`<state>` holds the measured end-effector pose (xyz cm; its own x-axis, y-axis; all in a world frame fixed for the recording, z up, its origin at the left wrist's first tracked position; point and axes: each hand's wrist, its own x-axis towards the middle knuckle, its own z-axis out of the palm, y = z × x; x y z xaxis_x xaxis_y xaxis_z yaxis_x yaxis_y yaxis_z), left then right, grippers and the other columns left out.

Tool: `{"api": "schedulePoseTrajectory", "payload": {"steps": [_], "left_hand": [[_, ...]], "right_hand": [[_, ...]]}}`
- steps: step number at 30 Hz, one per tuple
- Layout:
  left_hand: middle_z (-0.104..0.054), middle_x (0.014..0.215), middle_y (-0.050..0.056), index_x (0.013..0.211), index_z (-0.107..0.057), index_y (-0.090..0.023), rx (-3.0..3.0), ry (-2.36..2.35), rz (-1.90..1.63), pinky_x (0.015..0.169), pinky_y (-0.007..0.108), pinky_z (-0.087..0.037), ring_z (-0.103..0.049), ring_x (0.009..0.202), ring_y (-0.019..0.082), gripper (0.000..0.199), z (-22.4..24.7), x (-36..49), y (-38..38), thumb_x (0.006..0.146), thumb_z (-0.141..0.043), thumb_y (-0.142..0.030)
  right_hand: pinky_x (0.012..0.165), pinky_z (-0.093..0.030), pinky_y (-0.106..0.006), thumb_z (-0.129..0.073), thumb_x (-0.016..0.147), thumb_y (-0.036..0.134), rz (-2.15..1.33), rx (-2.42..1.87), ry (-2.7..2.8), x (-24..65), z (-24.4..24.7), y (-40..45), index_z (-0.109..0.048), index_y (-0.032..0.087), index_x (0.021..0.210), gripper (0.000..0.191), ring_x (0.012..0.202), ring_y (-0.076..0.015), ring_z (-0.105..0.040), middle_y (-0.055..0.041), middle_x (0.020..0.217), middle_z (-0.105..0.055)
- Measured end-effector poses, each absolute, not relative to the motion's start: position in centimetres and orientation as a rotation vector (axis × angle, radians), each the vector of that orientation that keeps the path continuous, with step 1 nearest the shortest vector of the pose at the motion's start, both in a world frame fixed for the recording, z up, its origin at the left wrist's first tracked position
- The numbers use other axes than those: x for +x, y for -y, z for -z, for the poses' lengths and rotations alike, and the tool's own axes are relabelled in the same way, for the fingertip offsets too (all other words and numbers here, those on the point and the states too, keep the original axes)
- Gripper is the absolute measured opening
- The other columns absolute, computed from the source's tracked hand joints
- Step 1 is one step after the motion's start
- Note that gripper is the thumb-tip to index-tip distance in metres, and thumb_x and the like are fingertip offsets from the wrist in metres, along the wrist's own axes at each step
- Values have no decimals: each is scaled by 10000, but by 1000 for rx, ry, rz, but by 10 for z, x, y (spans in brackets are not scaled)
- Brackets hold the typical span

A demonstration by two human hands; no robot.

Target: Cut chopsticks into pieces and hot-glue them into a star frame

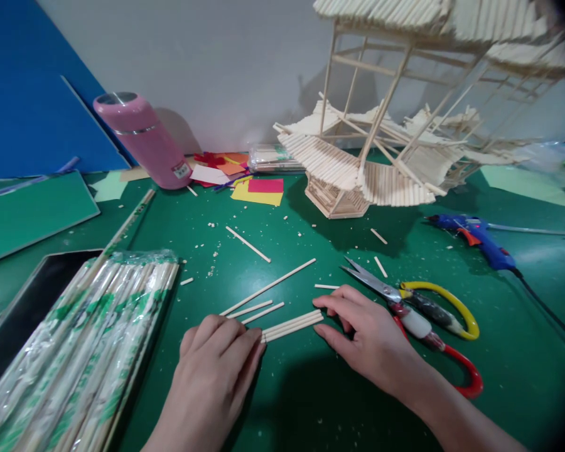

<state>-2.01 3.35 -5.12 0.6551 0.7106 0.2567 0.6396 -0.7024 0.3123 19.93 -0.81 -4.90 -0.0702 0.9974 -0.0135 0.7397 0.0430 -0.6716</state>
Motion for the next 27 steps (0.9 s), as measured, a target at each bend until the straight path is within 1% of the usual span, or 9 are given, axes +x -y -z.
{"api": "schedulePoseTrajectory", "payload": {"steps": [6, 11, 15, 18, 20, 23, 25, 27], "left_hand": [[-542, 727, 17, 854, -568, -196, 2660, -1129, -527, 604, 308, -318, -439, 708, 180, 93, 53, -20, -33, 812, -493, -234], [-550, 776, 24, 936, -558, -200, 2671, -1126, -518, 626, 326, -353, -455, 733, 184, 157, 47, -22, -32, 792, -528, -254], [-537, 844, 49, 1013, -532, -167, 2647, -1208, -551, 677, 332, -413, -475, 786, 184, 244, 31, -37, -23, 783, -540, -247], [-511, 938, 78, 1052, -511, -155, 2619, -1363, -631, 718, 322, -444, -494, 857, 191, 272, 26, -52, -5, 796, -514, -245], [-487, 998, 94, 1071, -496, -156, 2591, -1478, -672, 737, 314, -455, -498, 900, 196, 279, 30, -61, 8, 801, -500, -225], [-471, 1016, 103, 1076, -492, -151, 2562, -1575, -639, 743, 317, -469, -505, 905, 196, 281, 41, -69, 22, 796, -496, -182], [-474, 1001, 106, 1060, -500, -144, 2550, -1622, -624, 738, 329, -473, -506, 890, 199, 264, 47, -71, 26, 797, -492, -171], [-478, 978, 105, 1045, -508, -133, 2524, -1662, -605, 734, 337, -473, -502, 877, 198, 246, 51, -70, 27, 802, -484, -161]], "right_hand": [[575, -442, -217, -546, 775, 235, -745, -1798, 1859, 199, 48, 8, -569, 238, 1028, 253, 692, -118, -530, -17, 924, -561], [602, -444, -218, -552, 767, 236, -747, -1789, 1862, 200, 48, 10, -569, 237, 1026, 259, 675, -108, -519, -10, 904, -548], [586, -445, -219, -545, 772, 261, -726, -1749, 1859, 202, 52, 14, -557, 232, 1045, 275, 637, -103, -504, -16, 870, -526], [548, -441, -226, -514, 795, 299, -688, -1725, 1871, 202, 55, 17, -537, 227, 1074, 289, 600, -104, -488, -19, 831, -512], [546, -443, -226, -500, 808, 317, -679, -1724, 1865, 202, 57, 18, -532, 225, 1076, 285, 639, -116, -505, -25, 828, -510], [601, -458, -237, -499, 807, 343, -630, -1723, 1849, 202, 59, 20, -548, 224, 1051, 275, 731, -140, -535, -32, 844, -523], [629, -463, -242, -504, 801, 354, -589, -1708, 1848, 202, 61, 22, -558, 228, 1035, 272, 737, -142, -544, -28, 847, -535], [618, -463, -232, -509, 796, 359, -558, -1702, 1835, 203, 65, 23, -556, 235, 1035, 273, 707, -131, -544, -20, 847, -541]]}}
